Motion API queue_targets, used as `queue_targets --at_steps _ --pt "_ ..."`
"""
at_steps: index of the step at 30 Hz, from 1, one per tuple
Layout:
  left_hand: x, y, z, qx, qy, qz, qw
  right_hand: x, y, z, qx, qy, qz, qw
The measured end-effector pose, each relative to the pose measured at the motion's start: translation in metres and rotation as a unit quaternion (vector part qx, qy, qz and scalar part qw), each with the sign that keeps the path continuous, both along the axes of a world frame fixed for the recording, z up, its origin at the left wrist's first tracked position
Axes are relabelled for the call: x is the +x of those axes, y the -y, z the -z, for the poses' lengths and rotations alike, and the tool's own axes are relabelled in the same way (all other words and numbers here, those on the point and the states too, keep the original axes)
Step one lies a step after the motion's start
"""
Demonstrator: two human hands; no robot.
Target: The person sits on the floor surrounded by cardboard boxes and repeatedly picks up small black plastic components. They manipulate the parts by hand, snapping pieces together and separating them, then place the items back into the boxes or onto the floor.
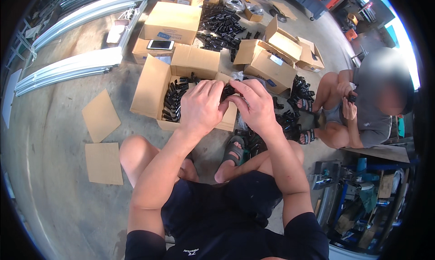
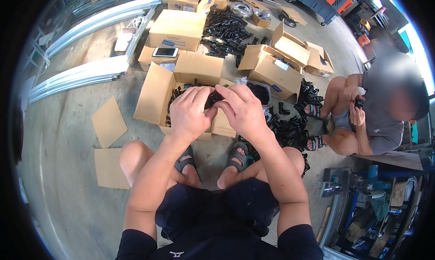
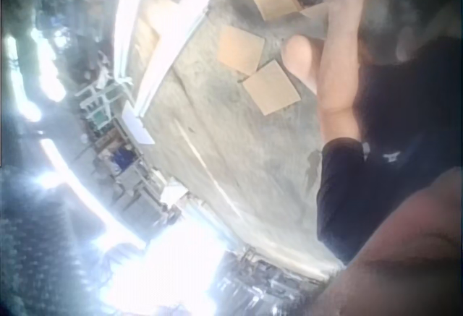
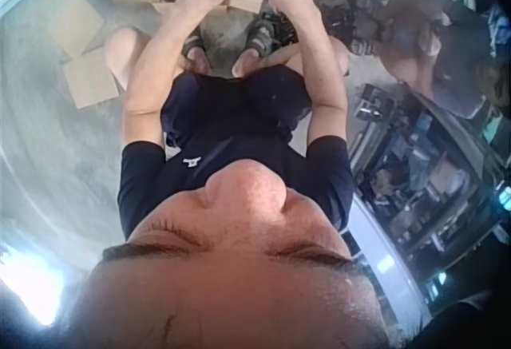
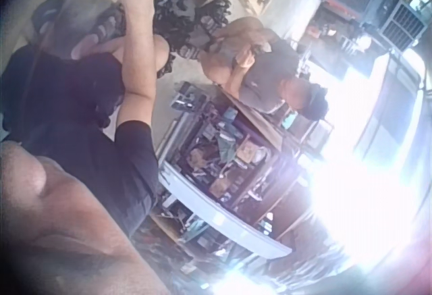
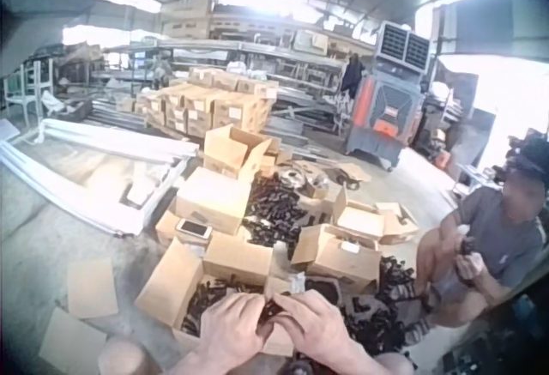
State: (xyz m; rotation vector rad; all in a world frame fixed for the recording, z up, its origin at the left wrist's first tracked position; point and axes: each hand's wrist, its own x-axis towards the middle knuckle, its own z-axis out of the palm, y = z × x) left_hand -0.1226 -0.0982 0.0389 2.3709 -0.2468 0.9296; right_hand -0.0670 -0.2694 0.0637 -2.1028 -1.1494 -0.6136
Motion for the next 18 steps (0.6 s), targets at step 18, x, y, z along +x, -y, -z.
queue_targets --at_steps 18 --pt "0.008 0.021 -0.005 -0.474 -0.316 0.232 0.789 0.014 0.052 0.032 0.305 -0.547 -0.161 0.763"
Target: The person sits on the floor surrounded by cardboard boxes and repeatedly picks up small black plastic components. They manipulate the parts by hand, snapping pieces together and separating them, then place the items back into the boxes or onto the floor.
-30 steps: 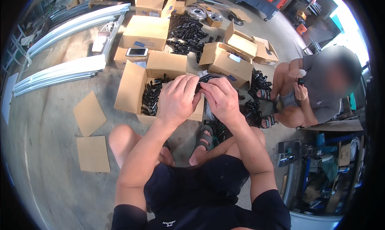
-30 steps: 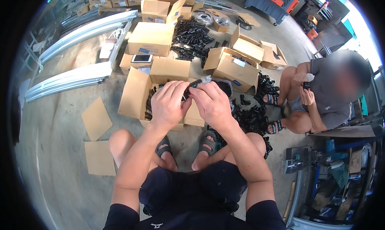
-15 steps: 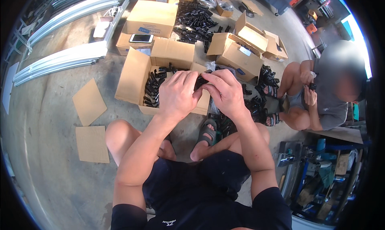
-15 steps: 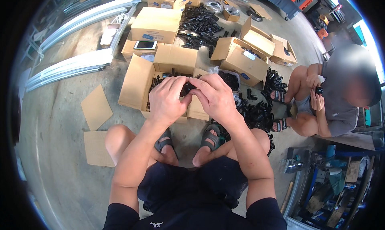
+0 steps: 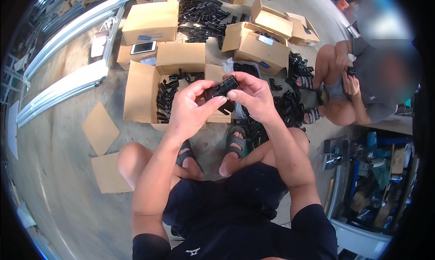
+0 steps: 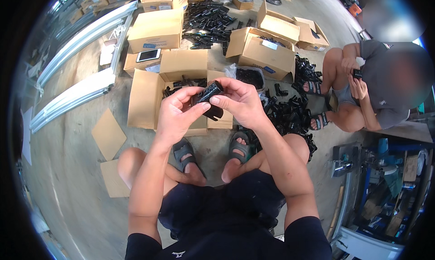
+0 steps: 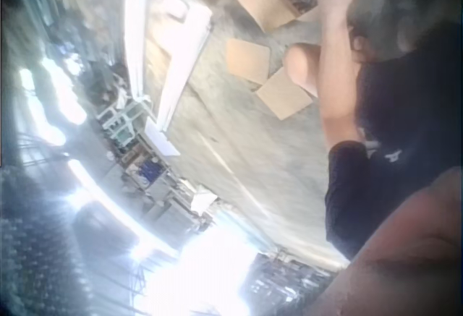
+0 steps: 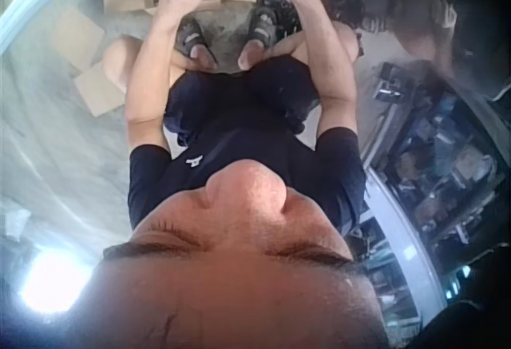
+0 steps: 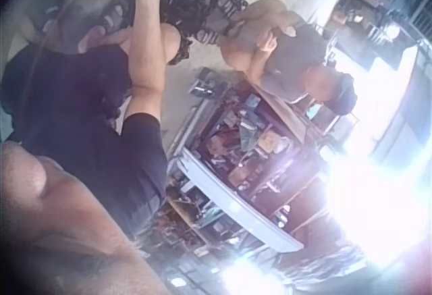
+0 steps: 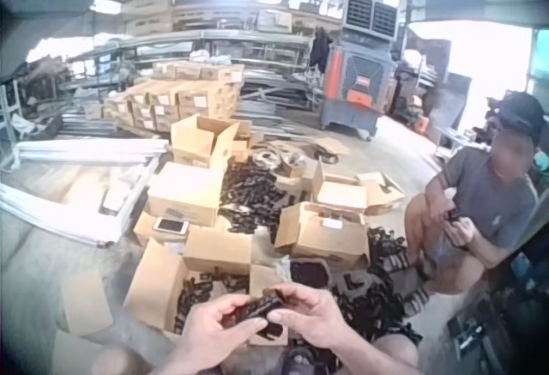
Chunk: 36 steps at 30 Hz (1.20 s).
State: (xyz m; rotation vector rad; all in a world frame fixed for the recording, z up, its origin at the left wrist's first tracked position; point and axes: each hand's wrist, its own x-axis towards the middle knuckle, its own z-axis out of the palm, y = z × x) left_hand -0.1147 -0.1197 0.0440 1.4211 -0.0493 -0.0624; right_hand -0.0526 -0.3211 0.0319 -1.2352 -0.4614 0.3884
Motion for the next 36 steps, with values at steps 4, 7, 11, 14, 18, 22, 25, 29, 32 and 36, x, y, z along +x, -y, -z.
queue_targets --at_steps 4,7,11,14,18,22,25,29,32,36 --pt "-0.005 0.017 -0.012 -0.019 0.081 -0.058 0.995 -0.002 0.003 -0.001 0.038 -0.018 0.013 0.999" --pt "-0.002 0.019 0.002 0.001 0.128 -0.066 0.99 -0.007 0.0 -0.004 0.036 -0.012 0.04 0.998" --pt "0.001 0.022 0.009 -0.02 0.12 -0.071 0.99 -0.009 0.0 -0.001 0.032 0.012 0.066 0.997" --pt "0.004 0.022 0.016 -0.042 0.11 -0.069 0.991 -0.01 0.0 0.002 0.03 0.013 0.069 0.997" --pt "0.006 0.019 0.021 -0.082 0.07 -0.074 0.991 0.005 0.011 -0.001 -0.004 0.003 0.03 1.0" --pt "0.01 0.018 0.023 -0.173 0.028 -0.077 0.982 0.065 0.045 0.001 -0.236 0.057 0.146 0.959" --pt "0.013 0.018 0.019 -0.211 -0.015 -0.098 0.973 0.12 0.092 0.082 -0.454 0.073 0.166 0.872" --pt "0.025 0.015 0.025 -0.244 -0.041 -0.123 0.961 0.136 0.151 0.235 -0.748 0.229 -0.016 0.623" --pt "0.032 0.008 0.03 -0.237 -0.054 -0.144 0.959 0.109 0.161 0.327 -0.733 0.087 0.064 0.672" --pt "0.037 0.005 0.035 -0.22 -0.082 -0.163 0.958 0.078 0.135 0.354 -0.726 0.076 0.08 0.679"
